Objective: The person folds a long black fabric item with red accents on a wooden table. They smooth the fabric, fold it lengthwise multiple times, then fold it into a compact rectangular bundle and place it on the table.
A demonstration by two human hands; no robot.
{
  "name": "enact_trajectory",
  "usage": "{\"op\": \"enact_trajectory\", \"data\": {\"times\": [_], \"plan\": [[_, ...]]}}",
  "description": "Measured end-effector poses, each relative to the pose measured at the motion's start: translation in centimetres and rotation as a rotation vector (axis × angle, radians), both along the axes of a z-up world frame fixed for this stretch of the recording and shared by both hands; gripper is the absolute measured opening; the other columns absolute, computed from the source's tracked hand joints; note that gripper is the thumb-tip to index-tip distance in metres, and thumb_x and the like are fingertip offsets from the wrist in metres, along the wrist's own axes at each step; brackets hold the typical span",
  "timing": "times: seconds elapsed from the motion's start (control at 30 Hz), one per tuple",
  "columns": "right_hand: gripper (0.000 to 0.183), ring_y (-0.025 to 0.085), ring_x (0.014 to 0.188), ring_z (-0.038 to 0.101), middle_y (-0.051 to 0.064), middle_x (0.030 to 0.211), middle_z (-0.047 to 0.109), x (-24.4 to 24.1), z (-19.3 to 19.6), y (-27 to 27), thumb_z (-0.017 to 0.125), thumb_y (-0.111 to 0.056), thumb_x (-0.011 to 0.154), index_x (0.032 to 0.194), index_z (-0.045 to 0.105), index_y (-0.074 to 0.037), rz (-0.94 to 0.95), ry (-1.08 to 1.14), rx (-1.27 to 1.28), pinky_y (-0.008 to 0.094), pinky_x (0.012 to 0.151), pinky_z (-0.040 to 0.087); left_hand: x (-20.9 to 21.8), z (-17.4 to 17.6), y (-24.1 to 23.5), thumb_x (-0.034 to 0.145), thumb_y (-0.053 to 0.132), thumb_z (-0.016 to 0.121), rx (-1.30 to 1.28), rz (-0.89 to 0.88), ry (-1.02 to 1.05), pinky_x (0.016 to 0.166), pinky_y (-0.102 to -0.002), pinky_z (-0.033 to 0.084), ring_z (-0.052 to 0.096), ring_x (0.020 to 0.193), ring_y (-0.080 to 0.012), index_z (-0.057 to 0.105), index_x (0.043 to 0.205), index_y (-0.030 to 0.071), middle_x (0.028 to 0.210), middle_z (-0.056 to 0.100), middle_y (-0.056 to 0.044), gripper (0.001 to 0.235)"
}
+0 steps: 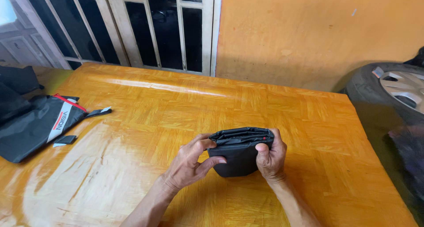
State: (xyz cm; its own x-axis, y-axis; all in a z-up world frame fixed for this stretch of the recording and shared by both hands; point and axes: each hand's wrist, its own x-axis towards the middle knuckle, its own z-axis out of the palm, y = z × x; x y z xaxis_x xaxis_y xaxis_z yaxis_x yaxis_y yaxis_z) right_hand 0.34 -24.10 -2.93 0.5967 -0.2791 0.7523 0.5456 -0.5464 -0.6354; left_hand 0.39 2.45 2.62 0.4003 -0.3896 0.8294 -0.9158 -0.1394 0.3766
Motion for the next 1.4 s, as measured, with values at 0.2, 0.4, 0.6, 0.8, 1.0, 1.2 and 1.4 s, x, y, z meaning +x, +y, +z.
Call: {"op": "enact_trajectory", "data": {"times": [0.2,0.4,0.6,0.8,1.0,1.2,1.4], "plan": [[0.078,0.016,0.07,0.057,-0.001,0.075,0.058,-0.4,0.3,0.5,0.043,-0.081,0.088,0.104,0.058,-0.006,-0.004,0.004,-0.034,0.034,0.065,0.047,-0.2,0.4,0.5,0.089,0.031,0.081,0.017,0.039,0.091,0.068,-0.033,0.053,0.067,0.077,-0.0232,0.05,0.095,0.007,0.1,0.068,-0.009,0.04],[0.08,0.016,0.069,0.058,-0.001,0.075,0.059,-0.3,-0.1,0.2,0.043,-0.081,0.088,0.105,0.059,-0.005,-0.025,-0.019,-0.041,0.033,0.065,0.048,-0.9,2.5,0.8,0.097,0.033,0.07,0.124,-0.014,0.054,0.088,-0.037,0.057,0.07,0.105,-0.0304,0.056,0.125,0.002,0.119,0.064,-0.016,0.044],[0.079,0.016,0.069,0.058,-0.001,0.076,0.058,-0.6,0.1,0.5,0.043,-0.08,0.088,0.106,0.058,-0.004,-0.008,-0.007,-0.061,0.033,0.065,0.048,-0.7,2.1,0.8,0.1,0.022,0.067,0.118,-0.025,0.002,0.08,-0.04,0.058,0.069,0.105,-0.0338,0.056,0.11,0.002,0.108,0.063,-0.018,0.024],[0.077,0.014,0.067,0.054,-0.002,0.074,0.055,-0.6,0.3,0.5,0.046,-0.079,0.088,0.106,0.059,-0.006,0.001,-0.008,-0.056,0.032,0.064,0.047,-1.0,2.3,0.6,0.096,0.02,0.072,0.042,-0.036,0.038,0.081,-0.036,0.058,0.072,0.095,-0.0308,0.059,0.105,0.001,0.11,0.066,-0.02,0.025],[0.064,0.01,0.065,0.045,-0.005,0.07,0.047,-1.5,2.6,1.5,0.052,-0.073,0.09,0.092,0.055,-0.009,0.039,0.003,-0.009,0.03,0.059,0.041,-1.0,0.4,-0.4,0.084,0.027,0.082,-0.084,-0.06,0.399,0.09,-0.033,0.06,0.07,0.113,-0.0234,0.043,0.128,0.007,0.123,0.065,-0.014,0.062],[0.059,0.009,0.07,0.048,-0.006,0.073,0.051,-2.1,3.3,2.8,0.053,-0.069,0.093,0.089,0.056,-0.01,0.074,0.026,0.105,0.029,0.063,0.042,-2.4,0.5,-2.6,0.059,0.019,0.098,-0.462,-0.173,0.783,0.077,-0.027,0.059,0.074,0.086,-0.0161,0.037,0.136,0.011,0.101,0.076,-0.015,0.098],[0.038,0.01,0.076,0.049,-0.006,0.078,0.053,-2.0,2.7,5.1,0.059,-0.049,0.099,0.09,0.058,-0.012,0.081,0.073,0.251,0.028,0.072,0.043,-1.7,0.9,-2.9,0.06,0.024,0.094,-0.396,-0.004,0.889,0.084,-0.026,0.059,0.072,0.09,-0.0129,0.045,0.142,0.009,0.103,0.075,-0.009,0.097]]}}
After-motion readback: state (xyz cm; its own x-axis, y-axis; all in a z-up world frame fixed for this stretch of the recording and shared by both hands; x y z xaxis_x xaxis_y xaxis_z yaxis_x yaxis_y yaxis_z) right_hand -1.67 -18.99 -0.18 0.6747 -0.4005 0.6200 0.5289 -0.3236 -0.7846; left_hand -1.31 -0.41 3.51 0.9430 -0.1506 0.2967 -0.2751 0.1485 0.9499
